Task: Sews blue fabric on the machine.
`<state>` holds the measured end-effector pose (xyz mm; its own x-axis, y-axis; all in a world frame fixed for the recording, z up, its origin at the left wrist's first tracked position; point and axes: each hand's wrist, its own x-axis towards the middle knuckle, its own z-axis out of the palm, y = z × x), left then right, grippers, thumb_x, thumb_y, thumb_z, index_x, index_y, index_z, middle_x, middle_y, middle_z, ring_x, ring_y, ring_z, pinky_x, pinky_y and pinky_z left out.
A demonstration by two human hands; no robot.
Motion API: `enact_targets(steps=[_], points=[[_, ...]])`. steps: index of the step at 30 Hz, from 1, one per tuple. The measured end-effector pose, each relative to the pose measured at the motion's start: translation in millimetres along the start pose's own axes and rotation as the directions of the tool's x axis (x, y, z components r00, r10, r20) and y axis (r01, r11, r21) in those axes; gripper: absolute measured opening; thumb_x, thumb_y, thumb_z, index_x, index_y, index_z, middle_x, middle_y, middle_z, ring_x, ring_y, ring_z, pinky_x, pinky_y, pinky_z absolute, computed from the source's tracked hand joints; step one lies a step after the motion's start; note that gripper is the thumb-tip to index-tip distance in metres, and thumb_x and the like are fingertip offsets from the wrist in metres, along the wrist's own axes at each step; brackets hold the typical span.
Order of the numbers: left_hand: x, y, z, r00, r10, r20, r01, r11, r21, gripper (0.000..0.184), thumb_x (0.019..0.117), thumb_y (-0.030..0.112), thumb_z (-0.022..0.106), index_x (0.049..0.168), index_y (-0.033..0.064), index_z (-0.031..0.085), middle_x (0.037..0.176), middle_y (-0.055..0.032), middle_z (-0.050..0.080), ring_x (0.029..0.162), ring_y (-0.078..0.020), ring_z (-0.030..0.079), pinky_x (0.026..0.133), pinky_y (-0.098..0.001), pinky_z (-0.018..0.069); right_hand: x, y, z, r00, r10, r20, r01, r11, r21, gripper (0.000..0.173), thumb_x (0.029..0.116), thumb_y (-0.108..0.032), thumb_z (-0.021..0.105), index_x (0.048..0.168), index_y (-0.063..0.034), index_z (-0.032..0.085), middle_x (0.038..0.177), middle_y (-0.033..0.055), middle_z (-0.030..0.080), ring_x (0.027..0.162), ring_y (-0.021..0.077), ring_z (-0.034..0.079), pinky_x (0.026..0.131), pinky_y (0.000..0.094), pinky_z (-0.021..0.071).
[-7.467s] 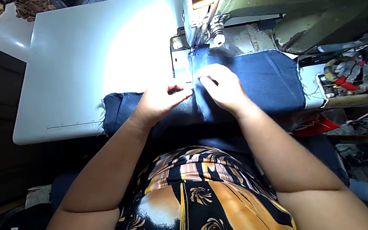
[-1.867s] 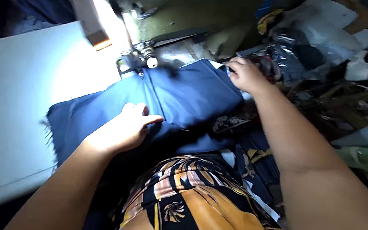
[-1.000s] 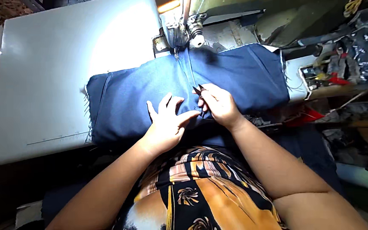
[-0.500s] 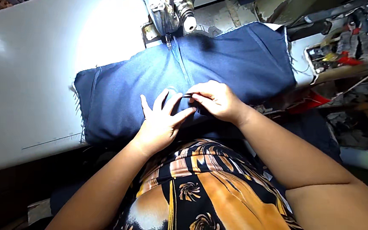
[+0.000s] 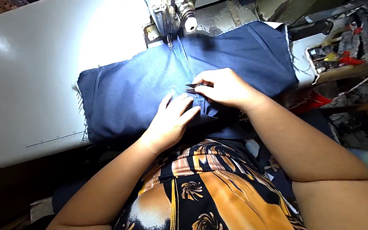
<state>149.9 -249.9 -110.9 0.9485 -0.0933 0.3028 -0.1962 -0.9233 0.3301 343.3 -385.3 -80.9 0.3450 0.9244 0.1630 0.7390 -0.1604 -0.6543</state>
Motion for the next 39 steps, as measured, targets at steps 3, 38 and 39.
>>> enact_targets(steps=[3, 38, 39], points=[[11, 4, 3, 0.999, 0.039, -0.024, -0.039, 0.999, -0.002, 0.024, 0.0975, 0.008, 0.057, 0.114, 0.0088, 0.074, 0.119, -0.0161, 0.07, 0.121, -0.0347, 0.064, 0.105, -0.0526, 0.0484, 2, -23, -7, 0.986, 0.096, 0.136, -0.043, 0.937, -0.347, 0.016, 0.103, -0.015, 0.055, 0.109, -0.0097, 0.07, 0.083, 0.013, 0.068, 0.078, 0.0326, 0.07, 0.067, 0.0524, 0.0544], [4, -8, 18, 0.96, 0.109, -0.259, -0.133, 0.988, -0.078, 0.018, 0.0971, 0.008, 0.059, 0.101, 0.007, 0.077, 0.11, -0.0165, 0.074, 0.112, -0.0318, 0.069, 0.106, -0.0469, 0.0513, -22, -26, 8, 0.995, -0.09, 0.046, 0.098, 0.764, -0.637, 0.031, 0.1055, -0.023, 0.049, 0.084, -0.0083, 0.066, 0.068, 0.0099, 0.059, 0.07, 0.0311, 0.062, 0.067, 0.0475, 0.0406], [4, -8, 19, 0.962, 0.104, -0.252, -0.128, 0.989, -0.081, 0.019, 0.098, 0.009, 0.058, 0.101, 0.0068, 0.077, 0.111, -0.0164, 0.073, 0.114, -0.032, 0.069, 0.106, -0.0472, 0.0508, -24, -23, 7, 0.995, -0.094, 0.031, 0.093, 0.779, -0.62, 0.03, 0.1052, -0.024, 0.05, 0.086, -0.0086, 0.066, 0.07, 0.0096, 0.06, 0.071, 0.0308, 0.062, 0.067, 0.0473, 0.0413]])
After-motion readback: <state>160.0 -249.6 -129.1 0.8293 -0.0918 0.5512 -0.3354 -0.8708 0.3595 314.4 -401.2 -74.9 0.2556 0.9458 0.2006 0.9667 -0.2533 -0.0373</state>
